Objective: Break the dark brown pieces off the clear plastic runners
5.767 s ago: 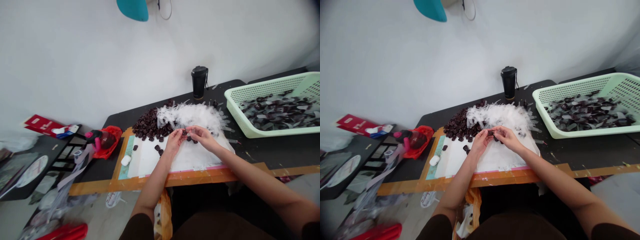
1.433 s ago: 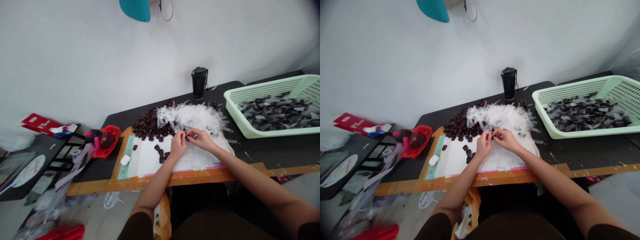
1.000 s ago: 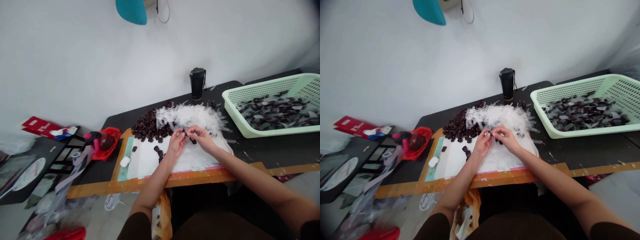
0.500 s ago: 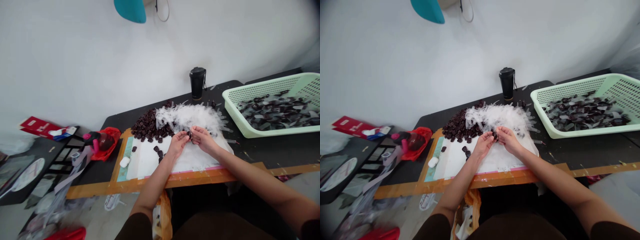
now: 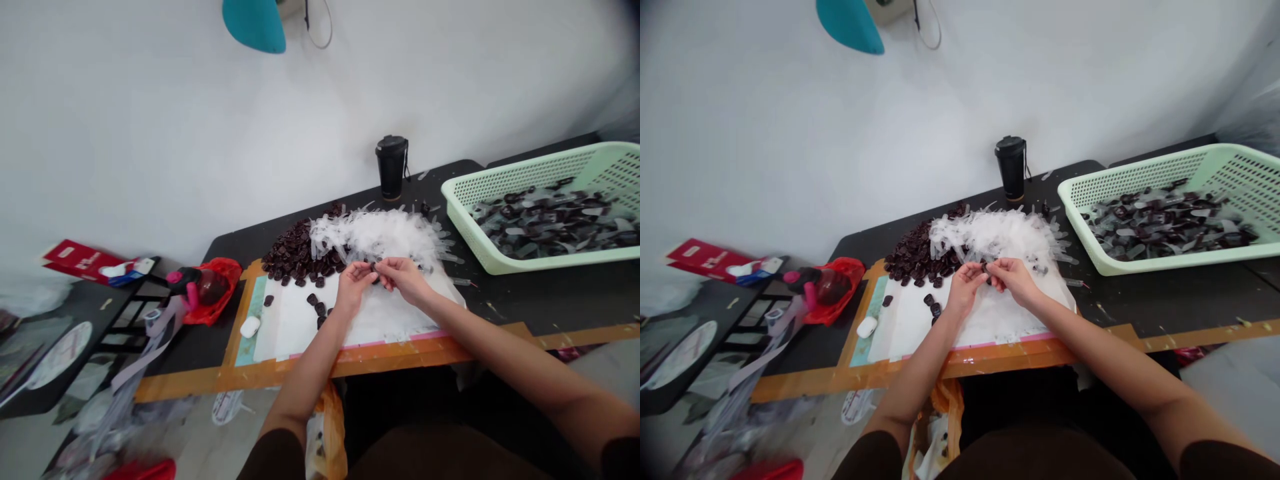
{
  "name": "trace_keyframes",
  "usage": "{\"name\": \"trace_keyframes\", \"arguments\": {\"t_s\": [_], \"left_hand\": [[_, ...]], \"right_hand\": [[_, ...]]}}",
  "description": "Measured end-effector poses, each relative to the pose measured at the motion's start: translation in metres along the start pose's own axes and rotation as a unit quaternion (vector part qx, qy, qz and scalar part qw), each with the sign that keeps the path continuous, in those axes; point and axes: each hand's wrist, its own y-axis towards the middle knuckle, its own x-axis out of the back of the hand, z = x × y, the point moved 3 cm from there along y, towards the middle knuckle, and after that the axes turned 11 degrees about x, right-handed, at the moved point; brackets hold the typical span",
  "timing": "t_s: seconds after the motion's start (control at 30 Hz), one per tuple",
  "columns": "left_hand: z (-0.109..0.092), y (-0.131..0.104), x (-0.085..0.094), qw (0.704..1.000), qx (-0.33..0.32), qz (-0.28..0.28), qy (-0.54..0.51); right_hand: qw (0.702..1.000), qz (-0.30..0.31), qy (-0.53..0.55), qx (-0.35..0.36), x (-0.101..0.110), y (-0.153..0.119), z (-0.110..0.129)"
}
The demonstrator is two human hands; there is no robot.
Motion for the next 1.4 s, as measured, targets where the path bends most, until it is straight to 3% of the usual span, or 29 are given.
{"name": "trace_keyframes", "arguments": {"t_s": [0.33, 0.47, 0.7, 0.9, 1.17, 1.3, 1.4], "left_hand": [[-0.008, -0.004, 0.001, 0.995, -0.056, -0.022, 0.08], [-0.01, -0.004, 0.002, 0.993, -0.065, -0.023, 0.093], [-0.011, -0.003, 0.007, 0.984, -0.077, -0.041, 0.158], [-0.014, -0.002, 0.011, 0.984, -0.069, -0.034, 0.163], [-0.013, 0.0, 0.014, 0.972, -0.095, -0.038, 0.21], [-0.015, -0.002, 0.012, 0.972, -0.114, -0.03, 0.205], [-0.016, -0.001, 0.018, 0.974, -0.111, -0.065, 0.184]], "right_hand": [[0.997, 0.007, 0.073, -0.006, -0.004, -0.003, 0.002], [1.0, 0.01, 0.028, 0.005, -0.002, -0.002, -0.001], [0.99, 0.012, -0.099, 0.095, -0.001, -0.001, 0.0], [0.96, 0.045, -0.202, 0.187, -0.002, -0.004, 0.004], [0.915, 0.112, -0.306, 0.239, -0.004, -0.005, 0.004], [0.867, 0.079, -0.416, 0.263, -0.002, -0.004, 0.01], [0.838, 0.061, -0.476, 0.26, -0.003, -0.005, 0.013]]}}
